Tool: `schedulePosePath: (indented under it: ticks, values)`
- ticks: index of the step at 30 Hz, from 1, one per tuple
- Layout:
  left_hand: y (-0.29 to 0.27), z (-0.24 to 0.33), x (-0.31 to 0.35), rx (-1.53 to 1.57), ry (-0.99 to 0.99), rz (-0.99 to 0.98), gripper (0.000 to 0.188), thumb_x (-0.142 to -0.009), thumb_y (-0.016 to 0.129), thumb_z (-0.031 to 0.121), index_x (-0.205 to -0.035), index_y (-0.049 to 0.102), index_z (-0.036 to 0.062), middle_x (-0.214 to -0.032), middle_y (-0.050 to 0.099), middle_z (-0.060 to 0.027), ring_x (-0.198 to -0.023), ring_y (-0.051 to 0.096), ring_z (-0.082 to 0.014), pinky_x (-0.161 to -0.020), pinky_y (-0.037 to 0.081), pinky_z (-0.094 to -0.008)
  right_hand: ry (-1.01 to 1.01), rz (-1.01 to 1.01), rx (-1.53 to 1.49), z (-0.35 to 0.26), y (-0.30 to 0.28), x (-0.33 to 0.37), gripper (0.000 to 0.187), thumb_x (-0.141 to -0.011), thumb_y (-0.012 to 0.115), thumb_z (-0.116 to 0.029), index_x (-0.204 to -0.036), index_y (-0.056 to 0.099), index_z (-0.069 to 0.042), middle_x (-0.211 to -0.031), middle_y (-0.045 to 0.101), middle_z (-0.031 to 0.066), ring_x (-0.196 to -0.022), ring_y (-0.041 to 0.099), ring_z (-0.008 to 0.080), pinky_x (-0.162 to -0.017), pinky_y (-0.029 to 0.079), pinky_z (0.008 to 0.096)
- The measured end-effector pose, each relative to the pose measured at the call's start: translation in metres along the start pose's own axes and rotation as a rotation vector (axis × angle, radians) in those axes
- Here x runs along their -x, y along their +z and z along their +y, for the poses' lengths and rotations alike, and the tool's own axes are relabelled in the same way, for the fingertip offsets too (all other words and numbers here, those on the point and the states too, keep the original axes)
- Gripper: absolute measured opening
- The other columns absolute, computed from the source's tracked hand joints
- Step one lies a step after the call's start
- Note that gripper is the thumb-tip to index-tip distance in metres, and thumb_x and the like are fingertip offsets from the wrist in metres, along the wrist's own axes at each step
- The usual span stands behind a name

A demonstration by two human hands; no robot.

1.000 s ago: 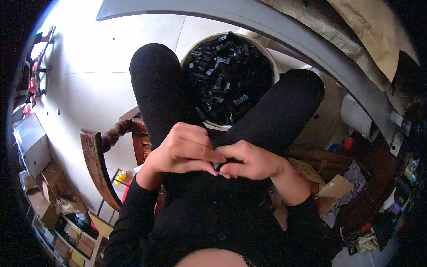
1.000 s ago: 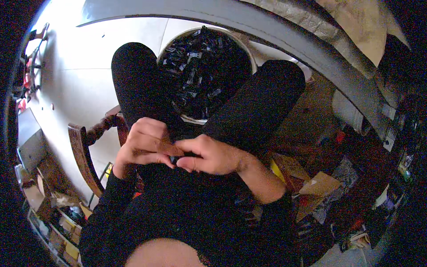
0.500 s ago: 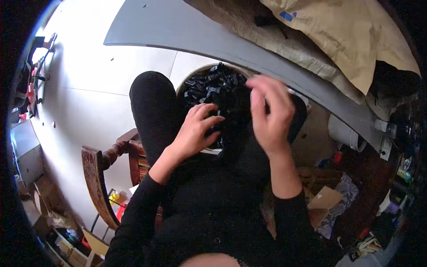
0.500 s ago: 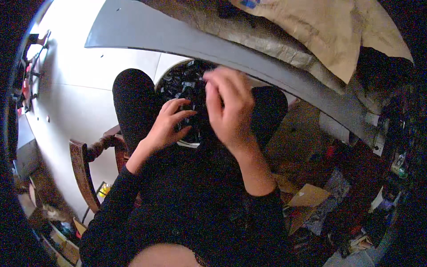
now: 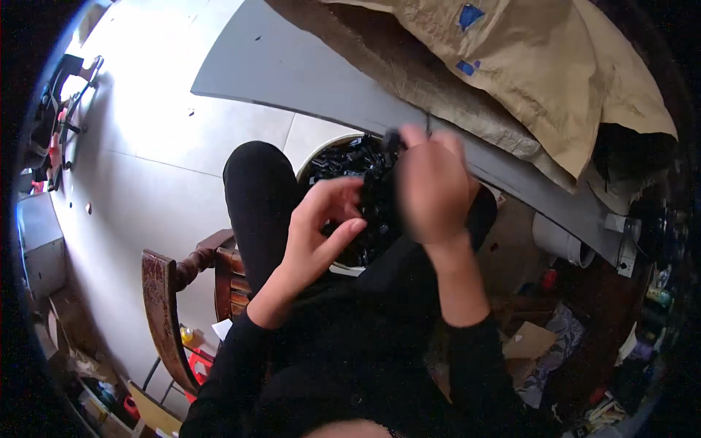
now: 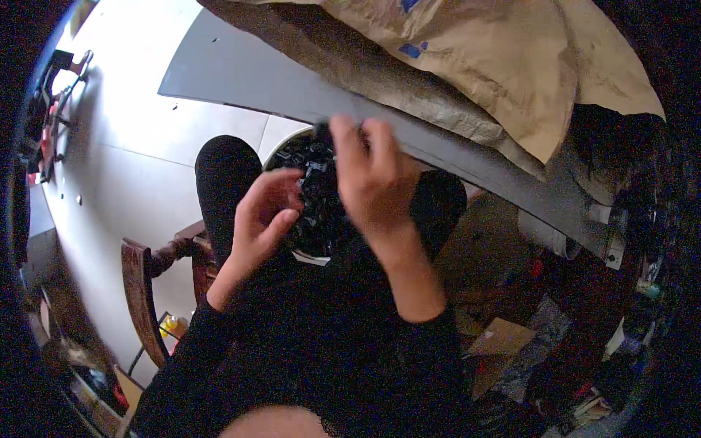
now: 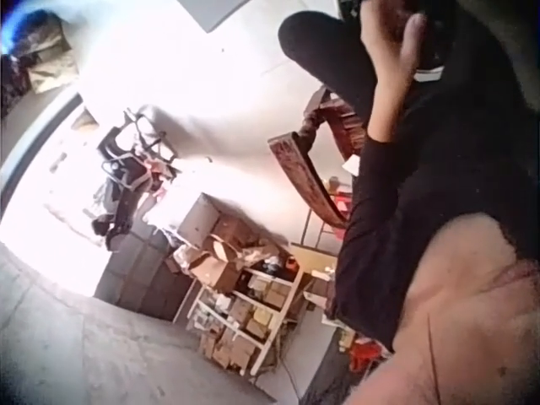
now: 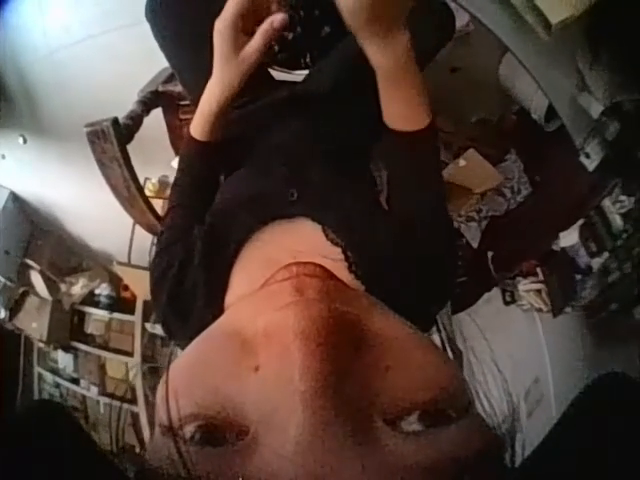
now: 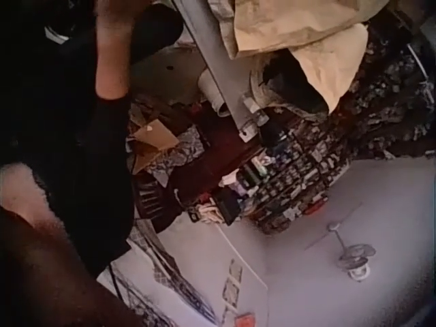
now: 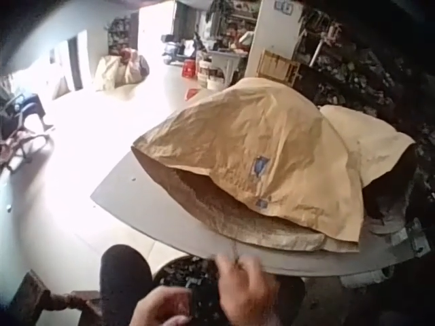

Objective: The recorder is sitting at a workbench, taking small black plastic components from bags and containers, and assembling them together.

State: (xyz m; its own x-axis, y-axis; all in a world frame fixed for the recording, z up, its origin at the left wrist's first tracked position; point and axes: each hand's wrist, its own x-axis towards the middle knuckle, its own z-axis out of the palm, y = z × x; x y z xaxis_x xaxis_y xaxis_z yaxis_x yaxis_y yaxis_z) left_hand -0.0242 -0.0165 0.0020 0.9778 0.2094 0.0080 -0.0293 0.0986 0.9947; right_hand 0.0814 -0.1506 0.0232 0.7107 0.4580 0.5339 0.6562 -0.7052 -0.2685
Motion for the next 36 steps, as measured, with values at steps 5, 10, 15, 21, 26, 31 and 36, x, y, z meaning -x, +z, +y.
schedulePosePath:
  ticks: [5,10,15,21,26,31,36]
  values:
    - [0.007,0.013,-0.008,0.242,-0.110,0.075,0.031,-0.072,0.064,-0.005,-0.102,0.057,-0.0034,-0.087,0.057,-0.0057,-0.078,0.054,-0.0101,-0.071,0.044,-0.0218,-0.121,0.018,-0.203,-0.023,-0.012,0.042,0.027,-0.073,0.064,-0.010,-0.099,0.058,-0.007,-0.083,0.051,0.0106,-0.067,0.053,0.0198,-0.056,0.044,0.0284]
    - [-0.004,0.014,-0.003,0.094,0.113,-0.090,0.023,-0.065,0.071,0.004,-0.086,0.065,-0.0036,-0.083,0.059,-0.0090,-0.079,0.056,-0.0172,-0.070,0.044,-0.0253,0.570,-0.014,-1.387,-0.032,-0.017,0.053,0.050,-0.076,0.065,-0.042,-0.096,0.044,-0.001,-0.087,0.054,0.0084,-0.075,0.052,0.0122,-0.064,0.043,0.0229]
    - [-0.011,0.022,-0.002,-0.129,0.173,-0.158,0.030,-0.060,0.075,0.014,-0.085,0.068,0.0002,-0.081,0.059,-0.0096,-0.076,0.058,-0.0186,-0.067,0.045,-0.0262,0.725,-0.645,-1.512,-0.020,-0.032,0.047,0.028,-0.077,0.067,-0.016,-0.091,0.046,-0.002,-0.083,0.054,0.0035,-0.069,0.054,0.0099,-0.066,0.044,0.0219]
    - [-0.004,0.026,0.000,-0.443,0.369,-0.102,0.028,-0.059,0.073,0.002,-0.086,0.067,0.0016,-0.080,0.058,-0.0085,-0.068,0.059,-0.0172,-0.058,0.048,-0.0253,0.723,-0.461,-1.494,-0.029,-0.030,0.054,0.013,-0.081,0.057,-0.005,-0.088,0.047,-0.002,-0.090,0.053,0.0043,-0.084,0.051,0.0090,-0.076,0.040,0.0213]
    - [0.001,0.020,0.006,-0.486,0.385,-0.082,0.029,-0.058,0.073,0.001,-0.086,0.066,0.0010,-0.080,0.058,-0.0088,-0.067,0.059,-0.0178,-0.058,0.048,-0.0252,0.881,-0.347,-1.690,-0.034,-0.022,0.067,0.008,-0.084,0.054,-0.005,-0.087,0.047,-0.003,-0.089,0.053,0.0036,-0.080,0.048,0.0068,-0.073,0.039,0.0194]
    - [0.004,0.020,0.008,-0.439,0.307,-0.070,0.030,-0.058,0.073,0.001,-0.087,0.065,0.0010,-0.080,0.058,-0.0095,-0.069,0.059,-0.0180,-0.058,0.048,-0.0256,0.861,-0.370,-1.558,-0.032,-0.023,0.070,0.011,-0.085,0.057,-0.013,-0.085,0.049,-0.005,-0.075,0.050,-0.0043,-0.068,0.044,0.0016,-0.060,0.037,0.0162]
    - [0.005,0.012,0.010,-0.475,0.377,-0.090,0.028,-0.059,0.074,0.002,-0.085,0.066,0.0005,-0.080,0.058,-0.0102,-0.068,0.059,-0.0191,-0.057,0.047,-0.0259,0.913,-0.395,-1.670,-0.029,-0.021,0.074,0.006,-0.085,0.054,-0.007,-0.084,0.048,-0.006,-0.080,0.050,-0.0009,-0.073,0.045,0.0037,-0.066,0.035,0.0177]
